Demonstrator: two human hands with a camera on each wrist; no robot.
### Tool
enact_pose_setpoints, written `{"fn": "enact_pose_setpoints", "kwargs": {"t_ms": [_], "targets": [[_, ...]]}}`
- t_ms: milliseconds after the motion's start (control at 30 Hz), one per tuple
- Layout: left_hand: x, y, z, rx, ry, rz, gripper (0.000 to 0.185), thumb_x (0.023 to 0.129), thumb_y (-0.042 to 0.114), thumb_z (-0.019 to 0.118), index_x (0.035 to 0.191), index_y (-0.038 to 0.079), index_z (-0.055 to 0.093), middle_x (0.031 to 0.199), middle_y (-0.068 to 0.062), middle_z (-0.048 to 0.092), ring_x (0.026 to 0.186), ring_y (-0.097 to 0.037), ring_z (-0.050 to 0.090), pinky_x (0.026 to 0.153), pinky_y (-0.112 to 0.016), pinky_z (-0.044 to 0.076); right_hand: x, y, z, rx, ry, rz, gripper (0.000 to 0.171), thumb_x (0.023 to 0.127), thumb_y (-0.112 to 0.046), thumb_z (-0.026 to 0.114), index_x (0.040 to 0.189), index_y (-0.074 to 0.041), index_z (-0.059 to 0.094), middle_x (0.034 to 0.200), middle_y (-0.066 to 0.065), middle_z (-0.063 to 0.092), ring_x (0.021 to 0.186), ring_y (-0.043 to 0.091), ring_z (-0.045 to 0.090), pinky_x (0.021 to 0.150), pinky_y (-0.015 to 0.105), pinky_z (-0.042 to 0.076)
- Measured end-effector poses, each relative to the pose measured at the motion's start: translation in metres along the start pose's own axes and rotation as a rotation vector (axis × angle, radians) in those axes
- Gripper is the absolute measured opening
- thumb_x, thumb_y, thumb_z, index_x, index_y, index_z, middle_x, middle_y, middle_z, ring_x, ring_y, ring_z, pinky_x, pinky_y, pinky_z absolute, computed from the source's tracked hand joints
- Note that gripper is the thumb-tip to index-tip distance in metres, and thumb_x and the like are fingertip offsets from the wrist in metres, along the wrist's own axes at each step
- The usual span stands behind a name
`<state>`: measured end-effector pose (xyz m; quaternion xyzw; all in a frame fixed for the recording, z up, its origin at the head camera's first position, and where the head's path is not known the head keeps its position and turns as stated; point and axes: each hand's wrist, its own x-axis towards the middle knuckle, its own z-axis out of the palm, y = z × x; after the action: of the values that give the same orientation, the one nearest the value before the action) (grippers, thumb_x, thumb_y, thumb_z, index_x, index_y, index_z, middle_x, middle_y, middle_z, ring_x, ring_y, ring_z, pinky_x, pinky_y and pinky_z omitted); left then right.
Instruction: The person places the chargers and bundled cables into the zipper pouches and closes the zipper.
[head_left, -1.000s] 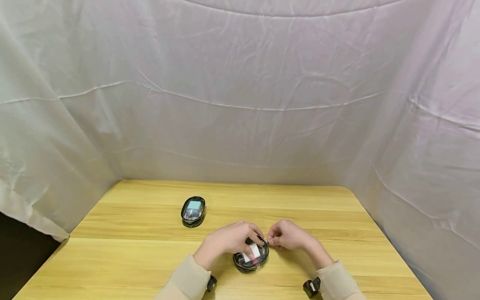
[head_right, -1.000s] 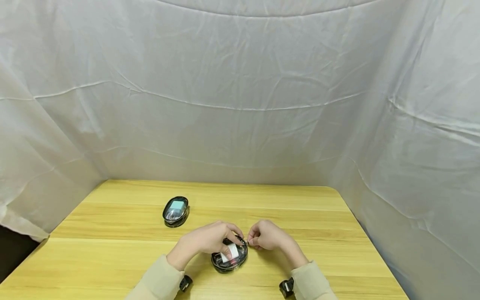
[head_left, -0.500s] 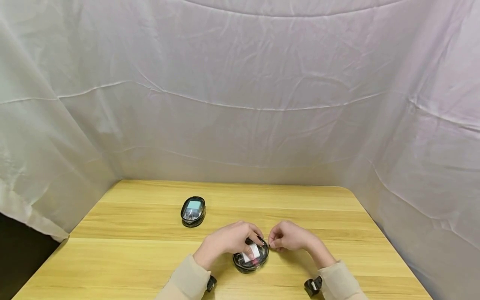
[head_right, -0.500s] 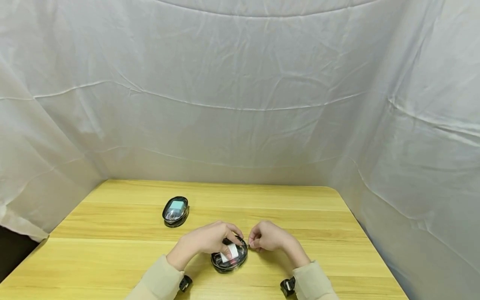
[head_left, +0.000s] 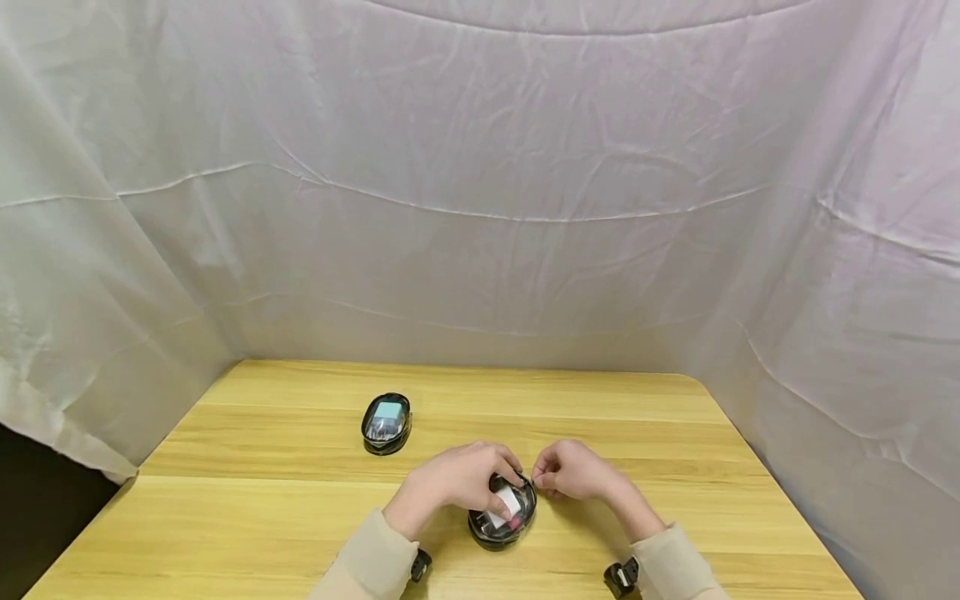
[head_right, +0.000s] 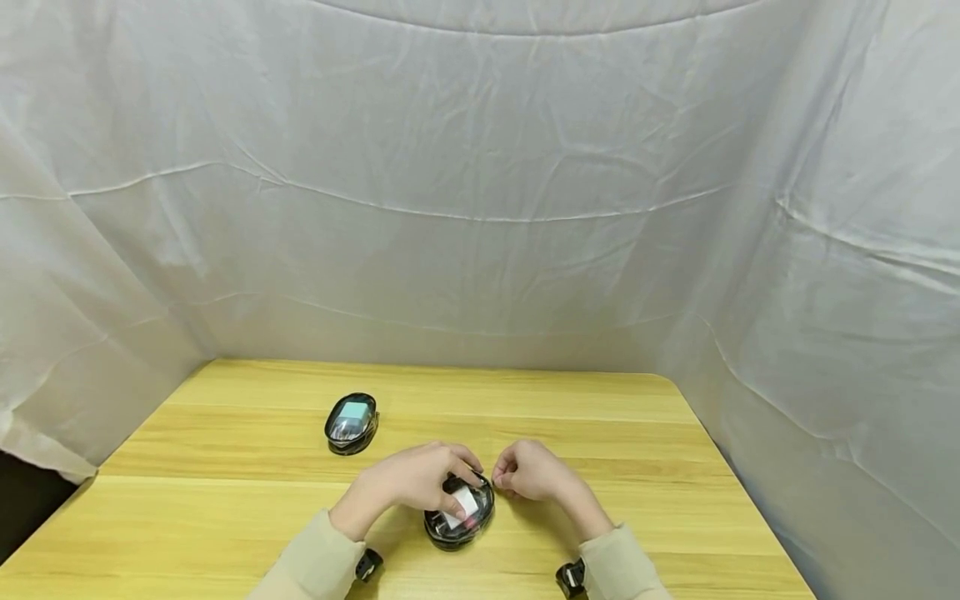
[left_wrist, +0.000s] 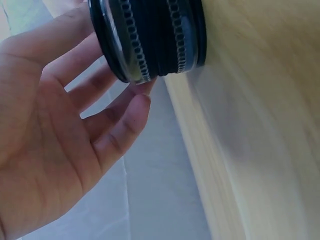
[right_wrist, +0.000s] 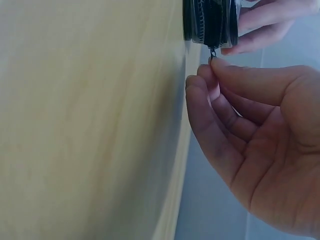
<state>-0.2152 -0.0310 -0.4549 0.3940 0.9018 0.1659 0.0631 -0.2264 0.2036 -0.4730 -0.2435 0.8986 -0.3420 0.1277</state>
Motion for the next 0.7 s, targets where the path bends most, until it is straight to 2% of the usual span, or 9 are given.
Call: {"fn": "enact_pose_setpoints", "kwargs": {"t_ms": [333, 700], "targets": [[-0.0021, 0.0005, -0.0023, 0.034, -0.015, 0.038, 0.047, 0.078, 0.024, 0.092, 0.122, 0.028, 0.079, 0.142, 0.015, 0.062, 0.129, -0.013, 0.059, 0.107, -0.031, 0.049, 0.0028, -0.0012, 0.0018, -0.022, 0.037, -0.033, 0.014, 0.094, 0.001, 0.07, 0.084, -0.008, 0.072, 0.073, 0.002, 0.068, 0.066, 0.016, 0.062, 0.056, 0.023, 0.052], [-0.0005, -0.0017, 0.0005, -0.008, -0.034, 0.061, 0.043, 0.082, 0.017, 0.089, 0.123, 0.023, 0.078, 0.14, 0.012, 0.063, 0.129, -0.013, 0.056, 0.11, -0.028, 0.045, 0.0038, 0.0043, 0.0004, -0.011, 0.013, -0.036, 0.013, 0.093, 0.002, 0.072, 0.083, -0.008, 0.072, 0.074, 0.003, 0.068, 0.067, 0.017, 0.062, 0.056, 0.023, 0.052]]}}
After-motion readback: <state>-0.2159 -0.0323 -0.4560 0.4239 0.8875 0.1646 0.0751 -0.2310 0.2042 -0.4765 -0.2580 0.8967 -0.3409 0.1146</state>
